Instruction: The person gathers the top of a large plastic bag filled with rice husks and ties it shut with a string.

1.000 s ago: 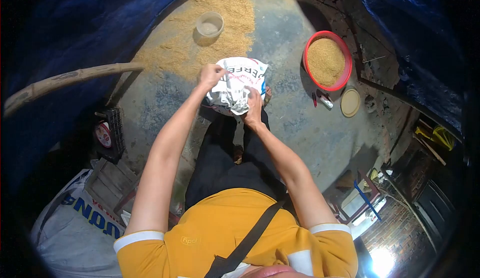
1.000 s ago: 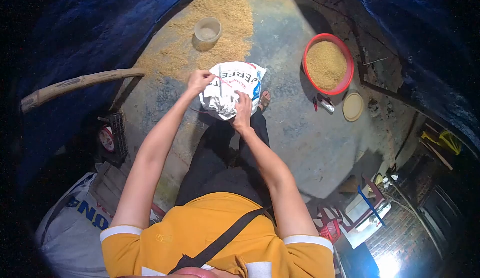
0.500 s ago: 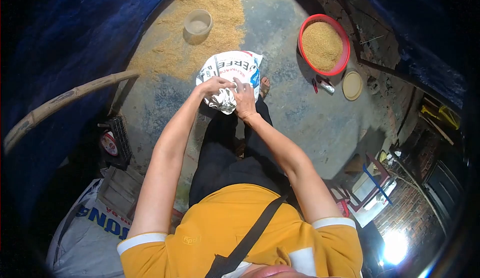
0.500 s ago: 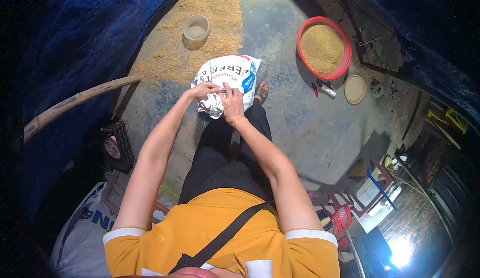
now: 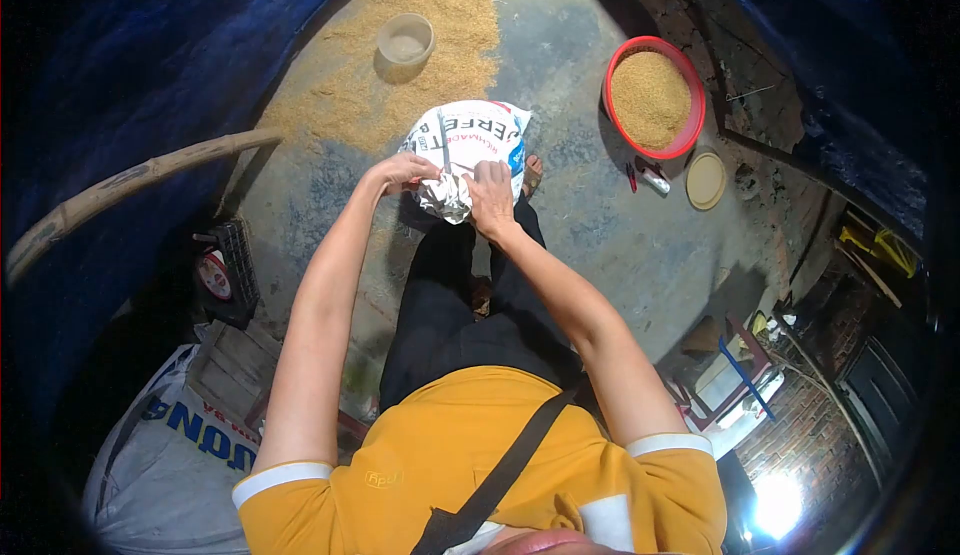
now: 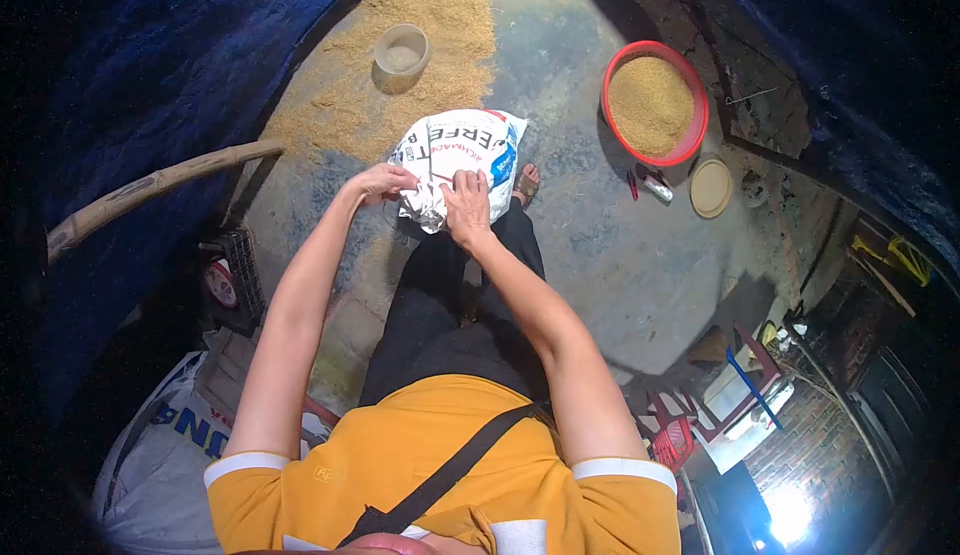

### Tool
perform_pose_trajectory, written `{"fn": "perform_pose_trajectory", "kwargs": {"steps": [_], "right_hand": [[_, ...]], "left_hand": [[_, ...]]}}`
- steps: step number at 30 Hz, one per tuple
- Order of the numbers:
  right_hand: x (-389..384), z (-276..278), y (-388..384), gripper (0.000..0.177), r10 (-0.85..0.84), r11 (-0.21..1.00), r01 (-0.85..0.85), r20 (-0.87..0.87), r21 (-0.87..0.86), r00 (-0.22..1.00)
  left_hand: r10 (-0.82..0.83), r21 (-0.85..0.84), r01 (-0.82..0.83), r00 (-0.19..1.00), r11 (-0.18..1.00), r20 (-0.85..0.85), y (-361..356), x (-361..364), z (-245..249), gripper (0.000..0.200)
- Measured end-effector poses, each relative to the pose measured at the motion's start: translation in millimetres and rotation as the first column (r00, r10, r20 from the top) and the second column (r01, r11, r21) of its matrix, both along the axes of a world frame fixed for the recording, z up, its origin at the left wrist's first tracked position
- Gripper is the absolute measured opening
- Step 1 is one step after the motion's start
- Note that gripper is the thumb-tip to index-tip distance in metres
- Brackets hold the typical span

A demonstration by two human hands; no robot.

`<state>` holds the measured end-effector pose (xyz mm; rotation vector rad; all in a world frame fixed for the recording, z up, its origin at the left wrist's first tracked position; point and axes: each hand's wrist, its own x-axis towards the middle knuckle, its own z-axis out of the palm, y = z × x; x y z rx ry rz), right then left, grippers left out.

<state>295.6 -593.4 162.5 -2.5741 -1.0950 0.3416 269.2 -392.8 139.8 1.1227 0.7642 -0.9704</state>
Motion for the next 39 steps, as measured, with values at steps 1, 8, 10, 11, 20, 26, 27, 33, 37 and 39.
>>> {"fn": "perform_pose_trajectory", "kwargs": {"steps": [1,8,10,11,20,26,27,33,37,39], "right_hand": [[-0.9,0.0,-0.4,0.025,-0.008,1.0,0.008,-0.016,0.017,1.0],[-2.3,6.6,-2.0,0.02,-0.095,0.985,0.094,0.001,0.143,0.995],[-1.0,10.7,-1.8,0.023,-0.045,0.995,0.046,-0.007,0.085,0.999],[-0.4,12.7,-1.7,0.026,0.008,1.0,-0.008,-0.018,0.027,1.0],[5.8,8.7,-9.0,0.024,0.132,0.976,-0.125,-0.031,0.18,0.991],[2.7,3.3,-8.8,0.019,0.143,0.983,-0.144,0.017,0.116,0.99],[2.9,3.5,-7.3,0.019,0.157,0.982,-0.158,0.02,0.099,0.987],[10.2,5.5,-7.3,0.023,0.103,0.993,-0.095,-0.123,0.07,0.987],[18.4,5.2,-1.8,0.029,0.009,0.993,0.02,-0.25,0.112,0.968],[18.0,-15.6,-3.3,0.033,-0.015,0.995,0.049,-0.342,0.091,0.94]], "left_hand": [[-0.002,-0.001,0.002,1.0,1.0,0.001,-2.4,-1.9,1.5,0.018],[0.077,0.473,-0.221,0.949,0.853,0.304,-11.9,-2.6,-54.0,0.017],[0.092,0.737,-0.39,0.907,0.552,0.411,-15.5,6.2,-46.3,0.018],[0.092,0.737,-0.39,0.907,0.551,0.411,-20.4,9.1,-42.4,0.018],[0.032,0.018,-0.039,0.953,0.999,0.302,-64.6,18.6,-22.6,0.02],[0.092,0.099,-0.12,0.964,0.988,0.251,-56.7,13.8,-34.1,0.02],[0.057,0.092,-0.08,0.971,0.993,0.234,-56.4,14.7,-34.3,0.021],[-0.002,0.038,-0.003,0.993,0.999,0.119,-42.0,22.5,-24.6,0.016],[-0.065,0.098,0.056,0.994,0.994,0.084,-11.2,19.9,-1.4,0.015],[0.07,0.009,-0.072,0.988,0.997,0.139,-2.5,6.7,-15.3,0.014]]}}
